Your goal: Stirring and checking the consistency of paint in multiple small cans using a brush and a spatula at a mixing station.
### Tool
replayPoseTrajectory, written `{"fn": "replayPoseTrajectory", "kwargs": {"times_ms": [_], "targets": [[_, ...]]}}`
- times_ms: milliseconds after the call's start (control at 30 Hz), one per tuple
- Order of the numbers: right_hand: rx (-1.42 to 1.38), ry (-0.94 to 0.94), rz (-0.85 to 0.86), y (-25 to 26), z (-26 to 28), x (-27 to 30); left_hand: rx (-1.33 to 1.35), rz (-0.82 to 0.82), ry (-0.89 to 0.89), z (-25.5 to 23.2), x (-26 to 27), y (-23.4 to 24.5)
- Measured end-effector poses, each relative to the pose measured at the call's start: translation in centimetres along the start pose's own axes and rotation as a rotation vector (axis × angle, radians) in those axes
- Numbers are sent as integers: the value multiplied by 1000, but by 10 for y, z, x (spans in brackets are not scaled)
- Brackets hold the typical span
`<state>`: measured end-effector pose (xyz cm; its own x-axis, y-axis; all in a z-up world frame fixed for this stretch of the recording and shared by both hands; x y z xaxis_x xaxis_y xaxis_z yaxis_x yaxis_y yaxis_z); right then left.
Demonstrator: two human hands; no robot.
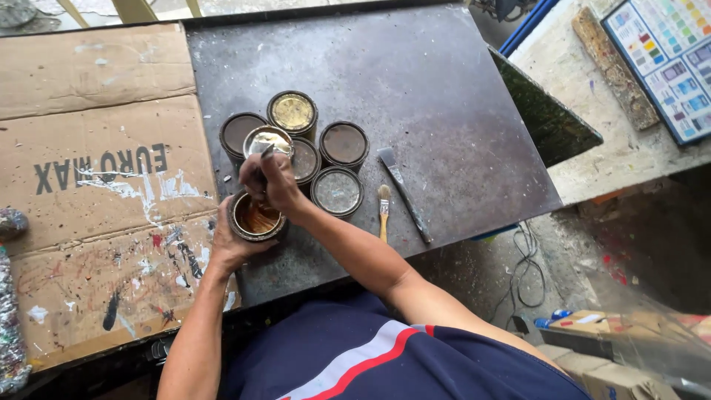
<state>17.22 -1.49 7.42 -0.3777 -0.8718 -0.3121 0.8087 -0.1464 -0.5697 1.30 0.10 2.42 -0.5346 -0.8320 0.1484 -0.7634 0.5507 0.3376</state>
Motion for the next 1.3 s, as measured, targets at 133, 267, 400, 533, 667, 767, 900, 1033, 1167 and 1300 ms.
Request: {"fn": "replayPoseTrajectory", "kwargs": {"times_ms": [133, 267, 400, 533, 667, 767, 900, 1033, 1167, 1300], "targets": [[20, 68, -6, 6, -24, 15, -39, 44, 12, 12, -4, 9], [-5, -143, 257, 8, -10, 23, -36, 110, -27, 22, -15, 9], [84, 61, 187, -9, 16, 5, 5, 191, -111, 20, -30, 18], [218, 278, -126, 4, -23, 26, -11, 264, -55, 20, -33, 26], [330, 192, -239, -4, -15, 56, -39, 288, -60, 23, -33, 28], [367, 112, -215, -16, 5, 35, -68, 333, -28, 2, -33, 37], [322, 215, -281, -14, -6, 27, -73, 318, -117, 10, -31, 34], [507, 420, -390, -16, -33, 45, -73, 329, -158, 13, -29, 32], [446, 343, -482, -12, -47, 50, -30, 327, -285, -9, -25, 39], [405, 277, -543, -67, 49, 49, -178, 285, -387, 13, -32, 40]]}}
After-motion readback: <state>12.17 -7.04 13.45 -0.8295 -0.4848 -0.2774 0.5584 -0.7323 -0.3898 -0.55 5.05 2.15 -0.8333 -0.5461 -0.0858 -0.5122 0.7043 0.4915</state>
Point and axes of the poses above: each hand's wrist, its own x-axis away from the middle knuckle, its own y-axis out of the back of the hand, z = x × y, the point moved 2 cm from there along -x, towards the middle knuckle, and after that the axes turned 4 degrees about y, right-handed, at the moved point
